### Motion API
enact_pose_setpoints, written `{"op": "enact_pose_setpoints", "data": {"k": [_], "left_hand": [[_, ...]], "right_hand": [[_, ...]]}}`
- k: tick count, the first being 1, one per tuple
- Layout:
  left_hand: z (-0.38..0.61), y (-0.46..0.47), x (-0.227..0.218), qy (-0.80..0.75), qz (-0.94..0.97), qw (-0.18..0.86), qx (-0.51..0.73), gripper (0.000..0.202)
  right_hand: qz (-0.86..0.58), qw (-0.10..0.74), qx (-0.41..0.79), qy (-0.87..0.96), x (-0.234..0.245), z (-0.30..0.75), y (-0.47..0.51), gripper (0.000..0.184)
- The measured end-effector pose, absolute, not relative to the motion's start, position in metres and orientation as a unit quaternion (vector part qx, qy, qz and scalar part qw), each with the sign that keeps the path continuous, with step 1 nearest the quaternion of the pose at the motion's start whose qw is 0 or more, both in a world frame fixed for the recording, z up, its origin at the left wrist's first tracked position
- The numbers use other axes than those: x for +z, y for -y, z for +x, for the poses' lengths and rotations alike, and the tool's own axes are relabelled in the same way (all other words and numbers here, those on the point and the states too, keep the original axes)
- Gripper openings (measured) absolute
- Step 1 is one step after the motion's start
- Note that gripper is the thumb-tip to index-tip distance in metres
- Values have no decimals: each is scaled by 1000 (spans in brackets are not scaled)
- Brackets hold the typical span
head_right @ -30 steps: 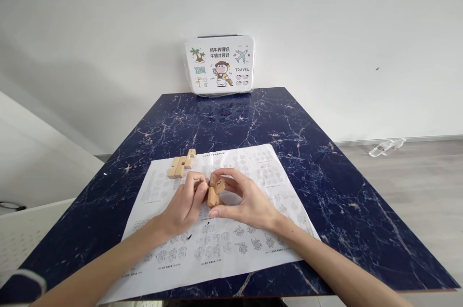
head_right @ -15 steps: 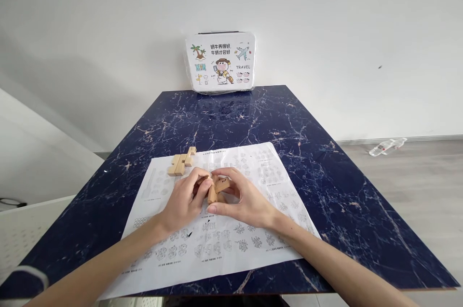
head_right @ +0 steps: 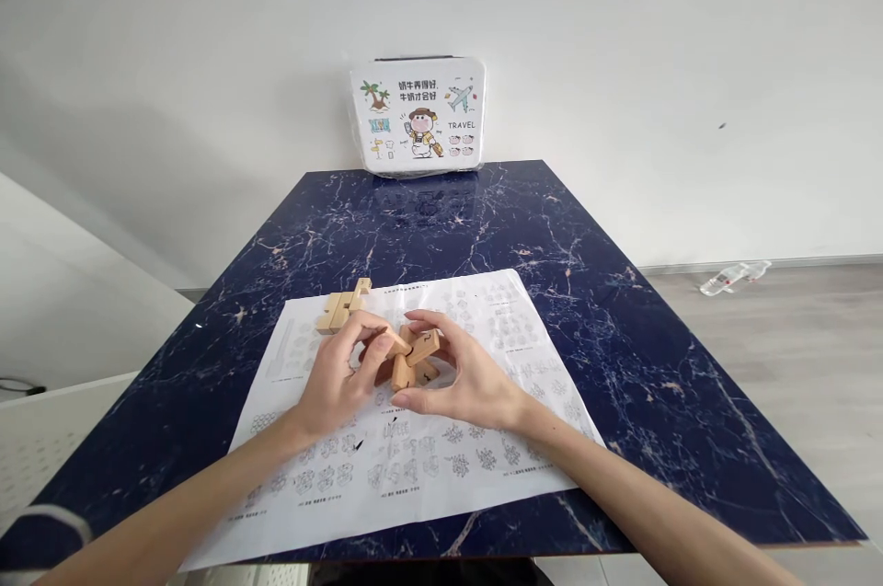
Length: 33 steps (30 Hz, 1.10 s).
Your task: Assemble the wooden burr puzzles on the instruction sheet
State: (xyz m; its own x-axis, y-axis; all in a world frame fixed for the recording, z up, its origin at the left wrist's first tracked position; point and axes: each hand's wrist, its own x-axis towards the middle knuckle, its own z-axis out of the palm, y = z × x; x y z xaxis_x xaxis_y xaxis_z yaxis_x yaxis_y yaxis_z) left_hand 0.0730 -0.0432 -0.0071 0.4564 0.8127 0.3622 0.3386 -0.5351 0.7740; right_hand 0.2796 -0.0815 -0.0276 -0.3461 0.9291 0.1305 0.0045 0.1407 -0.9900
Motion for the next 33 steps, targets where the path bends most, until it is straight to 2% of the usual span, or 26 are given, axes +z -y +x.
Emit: {"op": "enact_pose_setpoints", "data": {"k": [12,14,17,20,24,28,33], "left_hand": [[67,33,-11,-365,792,346,346,24],[64,29,-12,-358,815,307,337,20],[58,20,-15,-347,853,145,363,13],[52,10,-17,-368,851,16,374,30],[42,-5,-21,-422,832,-61,354,52],[30,-17,-29,-466,820,-58,327,74],[24,-25,-42,-471,832,15,292,69]], "right_hand": [[-405,479,479,614,-31,285,75,71],[-413,492,470,606,-32,288,72,70],[-449,506,442,589,-33,294,66,66],[-524,503,369,580,-33,304,60,63],[-615,488,291,547,-33,321,52,67],[-687,500,226,477,-36,337,44,77],[-722,478,221,449,-36,345,39,74]]}}
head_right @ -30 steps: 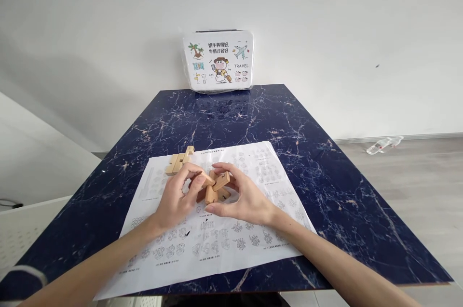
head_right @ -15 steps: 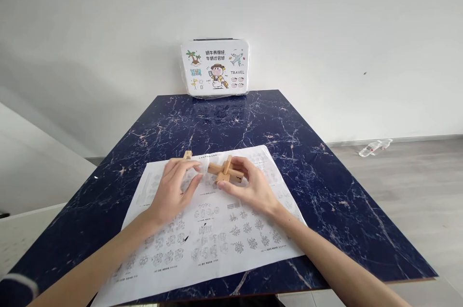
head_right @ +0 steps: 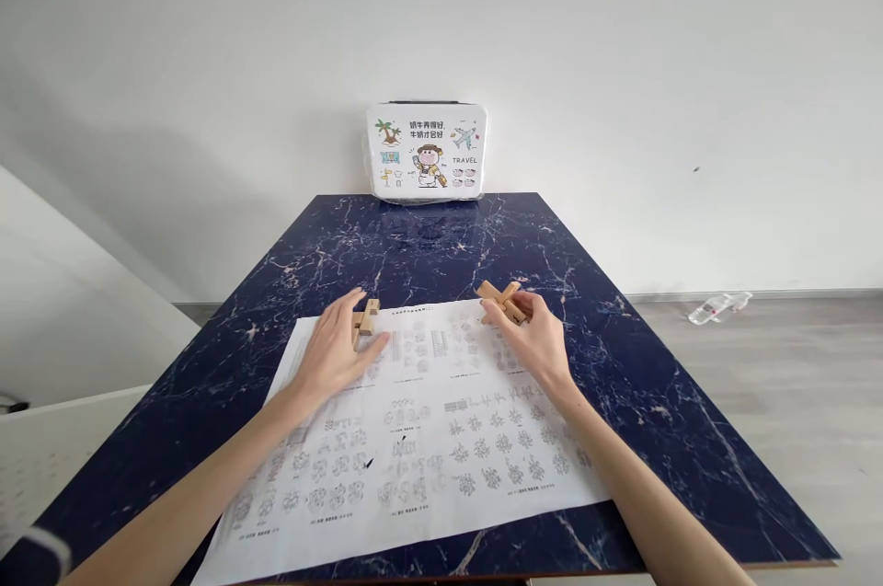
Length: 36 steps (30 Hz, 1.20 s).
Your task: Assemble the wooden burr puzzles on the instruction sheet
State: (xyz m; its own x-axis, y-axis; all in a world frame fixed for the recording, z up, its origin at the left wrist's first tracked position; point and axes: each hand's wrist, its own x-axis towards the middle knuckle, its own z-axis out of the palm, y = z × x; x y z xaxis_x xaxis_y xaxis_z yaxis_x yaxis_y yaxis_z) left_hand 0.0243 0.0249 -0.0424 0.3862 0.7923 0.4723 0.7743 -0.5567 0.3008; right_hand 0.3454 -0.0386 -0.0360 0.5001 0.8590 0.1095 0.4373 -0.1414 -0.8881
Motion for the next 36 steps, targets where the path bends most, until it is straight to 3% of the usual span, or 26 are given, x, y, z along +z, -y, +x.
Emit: {"op": "enact_pose_setpoints", "data": {"k": [9,12,15,18,20,24,29,32,36], "left_hand": [[29,-22,-37,-433,852,113,271,42],[34,-13,-32,-418,858,154,256,50],[40,-2,-27,-396,862,224,222,63],[43,8,-20,-353,873,286,179,76],[41,8,-16,-346,872,311,152,88],[31,-3,-13,-366,876,287,126,104],[25,-16,-15,-353,896,234,134,83],[30,-13,-15,-354,898,212,152,73],[41,-1,-15,-324,911,214,136,79]], "right_hand": [[-741,455,224,441,-37,351,35,79],[-726,477,213,448,-40,350,36,80],[-702,517,102,479,-40,345,39,82],[-630,535,10,563,-35,336,48,57],[-559,515,29,650,-31,328,54,39],[-475,423,129,761,-32,310,66,44],[-423,332,166,827,-39,297,70,68],[-426,317,166,831,-41,297,69,72],[-415,335,155,832,-43,297,67,65]]}}
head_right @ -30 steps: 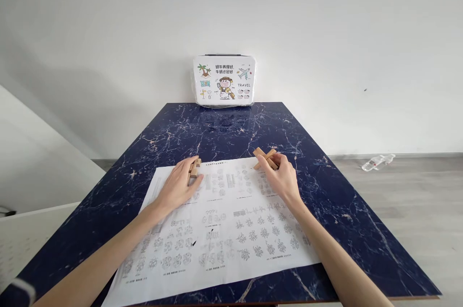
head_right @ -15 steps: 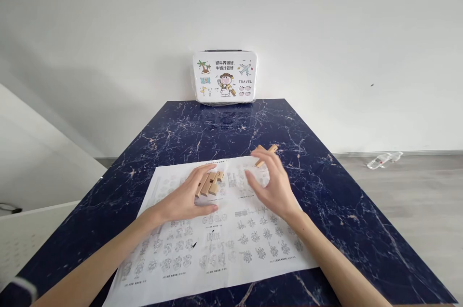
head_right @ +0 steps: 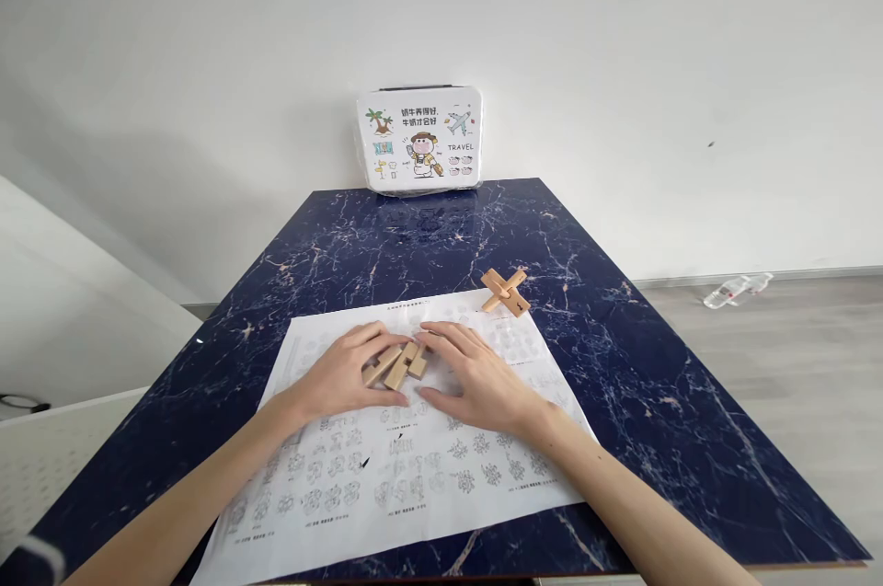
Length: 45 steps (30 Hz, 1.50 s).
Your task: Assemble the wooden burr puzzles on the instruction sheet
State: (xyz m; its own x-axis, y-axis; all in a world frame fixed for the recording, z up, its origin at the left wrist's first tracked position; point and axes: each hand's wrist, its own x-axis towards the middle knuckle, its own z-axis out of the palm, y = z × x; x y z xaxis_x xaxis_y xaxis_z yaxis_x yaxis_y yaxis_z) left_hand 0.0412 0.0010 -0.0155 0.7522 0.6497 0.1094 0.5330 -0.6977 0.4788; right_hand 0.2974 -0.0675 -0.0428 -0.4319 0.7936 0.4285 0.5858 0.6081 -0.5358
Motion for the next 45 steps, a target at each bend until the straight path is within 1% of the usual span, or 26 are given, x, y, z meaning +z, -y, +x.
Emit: {"op": "enact_pose_setpoints", "data": {"k": [5,7,9,12,16,19,22,24,26,28,31,34,37,40,42,45], "left_hand": [[45,6,-15,-317,912,228,127,94],[42,5,-13,-340,904,230,124,95],[39,1,-11,-361,896,225,131,87],[35,-3,-10,-359,897,211,148,64],[33,-7,-14,-348,907,161,173,42],[33,-8,-20,-373,898,118,199,37],[36,-7,-23,-412,877,115,221,34],[39,-4,-22,-435,858,141,234,35],[42,-1,-18,-445,838,195,249,36],[46,3,-13,-447,807,278,267,36],[51,9,-5,-440,739,418,292,37],[54,12,1,-419,682,523,294,43],[53,10,0,-404,631,594,293,46],[51,5,-3,-389,595,636,301,41],[50,4,-5,-379,589,650,295,36],[49,3,-5,-378,618,633,272,33]], "right_hand": [[-445,359,150,806,-44,299,64,44],[-473,362,150,789,-43,301,63,39],[-495,369,154,772,-42,303,63,37],[-515,374,163,754,-41,304,62,34],[-529,370,160,747,-42,305,62,30],[-523,378,154,748,-43,305,62,29],[-512,396,162,744,-42,304,62,30],[-511,411,184,732,-40,304,62,31],[-512,433,230,706,-36,303,62,34],[-511,456,316,657,-32,304,62,36],[-478,484,483,551,-28,308,58,36],[-414,545,583,439,-28,314,54,45],[-398,567,622,365,-30,317,52,46],[-405,566,625,355,-31,316,53,48],[-406,555,621,376,-29,314,55,46],[-397,525,630,411,-25,312,57,40]]}}
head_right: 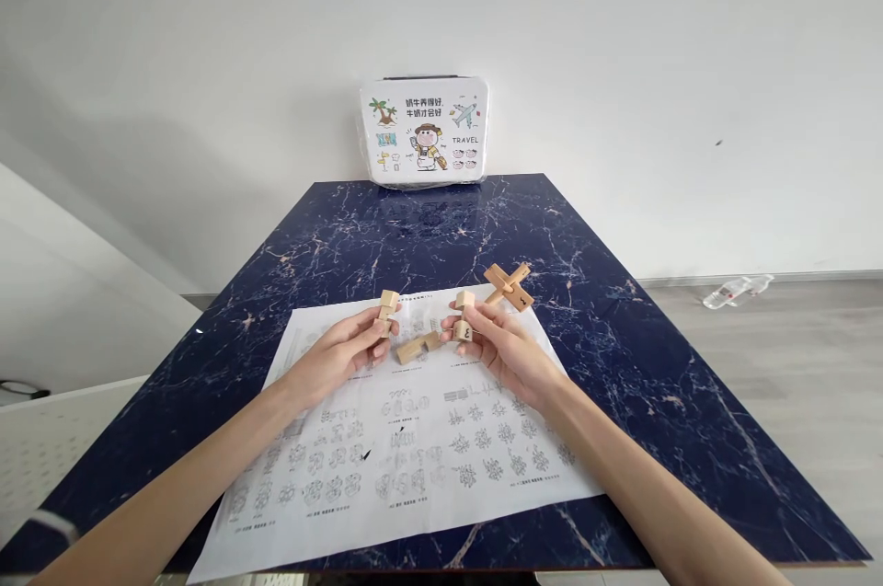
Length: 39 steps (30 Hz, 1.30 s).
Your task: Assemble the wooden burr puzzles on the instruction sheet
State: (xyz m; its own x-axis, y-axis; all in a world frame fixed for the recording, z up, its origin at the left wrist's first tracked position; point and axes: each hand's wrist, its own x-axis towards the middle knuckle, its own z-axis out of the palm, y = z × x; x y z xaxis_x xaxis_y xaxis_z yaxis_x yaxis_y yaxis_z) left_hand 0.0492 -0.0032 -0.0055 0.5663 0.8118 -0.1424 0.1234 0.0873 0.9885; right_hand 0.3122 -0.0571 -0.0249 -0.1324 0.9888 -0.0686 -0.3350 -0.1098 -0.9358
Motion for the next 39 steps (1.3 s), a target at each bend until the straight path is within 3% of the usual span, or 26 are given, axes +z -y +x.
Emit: {"op": "enact_pose_setpoints", "data": {"k": [6,10,14,19,25,28,31,34,39], "left_hand": [[52,8,-6,-381,690,551,274,37],[52,8,-17,-434,763,385,286,39],[50,5,-30,-437,833,210,268,24],[48,6,-31,-413,867,102,259,20],[56,18,-19,-349,891,81,278,21],[61,22,-22,-349,899,65,256,31],[63,21,-26,-344,897,77,269,19],[63,22,-23,-349,869,161,310,15],[64,25,-4,-392,738,431,341,29]], "right_hand": [[-367,503,664,414,-25,312,57,36],[-390,500,670,385,-27,313,57,34],[-395,498,680,365,-26,313,58,35],[-391,492,693,353,-22,313,60,32],[-393,480,695,363,-16,310,61,32],[-397,477,692,368,-15,309,60,33],[-396,473,695,369,-16,309,60,33],[-394,474,697,366,-18,310,60,33],[-392,476,696,368,-19,311,60,32]]}}
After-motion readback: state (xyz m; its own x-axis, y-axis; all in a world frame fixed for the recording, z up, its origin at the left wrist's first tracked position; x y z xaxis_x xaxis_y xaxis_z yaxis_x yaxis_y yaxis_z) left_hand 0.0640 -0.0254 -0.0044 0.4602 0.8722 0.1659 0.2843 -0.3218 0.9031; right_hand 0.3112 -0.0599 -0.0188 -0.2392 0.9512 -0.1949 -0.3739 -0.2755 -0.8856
